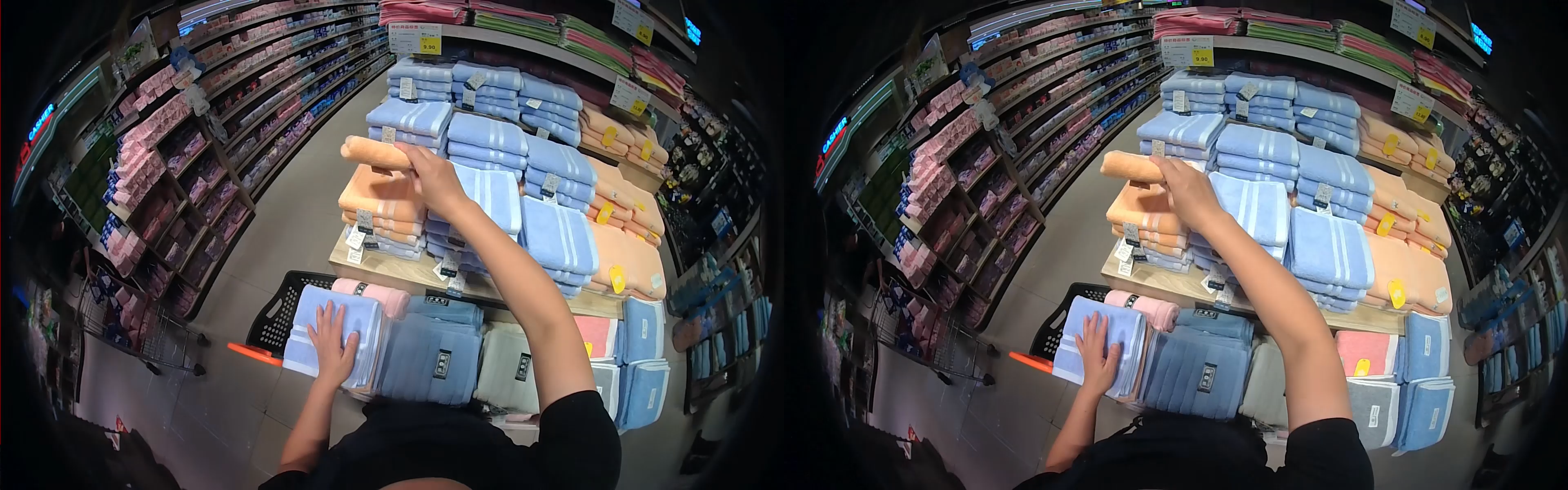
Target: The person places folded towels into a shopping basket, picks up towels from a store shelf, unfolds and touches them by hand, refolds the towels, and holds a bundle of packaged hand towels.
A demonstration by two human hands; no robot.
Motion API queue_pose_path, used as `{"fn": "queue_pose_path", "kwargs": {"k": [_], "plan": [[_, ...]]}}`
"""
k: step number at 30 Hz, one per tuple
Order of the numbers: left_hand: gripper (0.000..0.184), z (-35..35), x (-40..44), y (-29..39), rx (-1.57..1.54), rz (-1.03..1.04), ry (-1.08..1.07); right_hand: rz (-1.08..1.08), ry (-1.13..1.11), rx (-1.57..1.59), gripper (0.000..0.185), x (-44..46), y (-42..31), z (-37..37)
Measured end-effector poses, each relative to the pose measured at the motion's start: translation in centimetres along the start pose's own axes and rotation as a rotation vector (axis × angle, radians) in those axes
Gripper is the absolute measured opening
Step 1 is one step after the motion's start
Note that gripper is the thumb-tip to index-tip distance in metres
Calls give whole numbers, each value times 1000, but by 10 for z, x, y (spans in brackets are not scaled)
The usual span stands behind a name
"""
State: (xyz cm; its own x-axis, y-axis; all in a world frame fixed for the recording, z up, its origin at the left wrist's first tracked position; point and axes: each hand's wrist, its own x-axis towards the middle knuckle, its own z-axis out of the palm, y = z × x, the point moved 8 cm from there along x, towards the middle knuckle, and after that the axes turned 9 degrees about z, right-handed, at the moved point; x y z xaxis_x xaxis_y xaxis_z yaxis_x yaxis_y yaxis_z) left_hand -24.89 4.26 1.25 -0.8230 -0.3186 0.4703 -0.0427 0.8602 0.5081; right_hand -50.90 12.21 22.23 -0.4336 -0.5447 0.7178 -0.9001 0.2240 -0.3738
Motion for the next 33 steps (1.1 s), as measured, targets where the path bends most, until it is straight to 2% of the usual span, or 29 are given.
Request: {"fn": "queue_pose_path", "kwargs": {"k": [1, 2, 3, 4, 5, 7, 8, 9, 11, 12, 13, 15, 16, 17, 20, 24, 28, 33], "plan": [[57, -9, 3, 7, -158, -12, 132, -88, 23, 58, 53, -17, -24, -23], [60, -1, 11, 19, -689, -46, 99, -131, -4, 90, 56, -38, -44, -40], [62, 7, 25, 42, -1223, -98, 57, -266, 29, 106, 47, -63, -61, -52], [65, 13, 39, 68, -1758, -163, 17, -323, -28, 169, 46, -90, -71, -56], [68, 18, 48, 87, -2293, -239, -17, -298, -164, 90, 46, -120, -80, -54], [70, 29, 56, 93, -2299, -274, -16, -169, -580, -14, 43, -179, -78, -29], [71, 36, 53, 95, -2299, -294, -22, -95, -585, -1, 42, -201, -75, -29], [67, 55, 42, 89, -2276, -425, 12, -17, -587, 12, 43, -221, -70, -28], [59, 83, 25, 99, -2438, -340, -306, 340, -491, 468, 49, -242, -56, -35], [58, 87, 19, 109, -2168, -435, -331, 515, -414, 690, 53, -252, -49, -35], [57, 91, 12, 121, -1893, -509, -358, 630, -338, 715, 54, -262, -46, -32], [61, 100, 14, 140, -1710, -339, -250, 855, -174, 760, 60, -280, -45, -23], [61, 99, 13, 148, -1716, -306, -214, 833, -128, 606, 59, -277, -50, -31], [61, 97, 14, 153, -1722, -270, -177, 822, -125, 641, 58, -281, -49, -31], [57, 87, 13, 155, -1918, -443, -314, 761, -120, 728, 57, -284, -51, -39], [46, 83, 7, 148, -1709, -644, -303, 686, -168, 596, 51, -286, -63, -47], [60, 80, 8, 152, -1754, -629, -348, 725, -161, 505, 53, -293, -62, -50], [63, 79, 2, 163, -1795, -620, -432, 696, -197, 362, 67, -289, -72, -54]]}}
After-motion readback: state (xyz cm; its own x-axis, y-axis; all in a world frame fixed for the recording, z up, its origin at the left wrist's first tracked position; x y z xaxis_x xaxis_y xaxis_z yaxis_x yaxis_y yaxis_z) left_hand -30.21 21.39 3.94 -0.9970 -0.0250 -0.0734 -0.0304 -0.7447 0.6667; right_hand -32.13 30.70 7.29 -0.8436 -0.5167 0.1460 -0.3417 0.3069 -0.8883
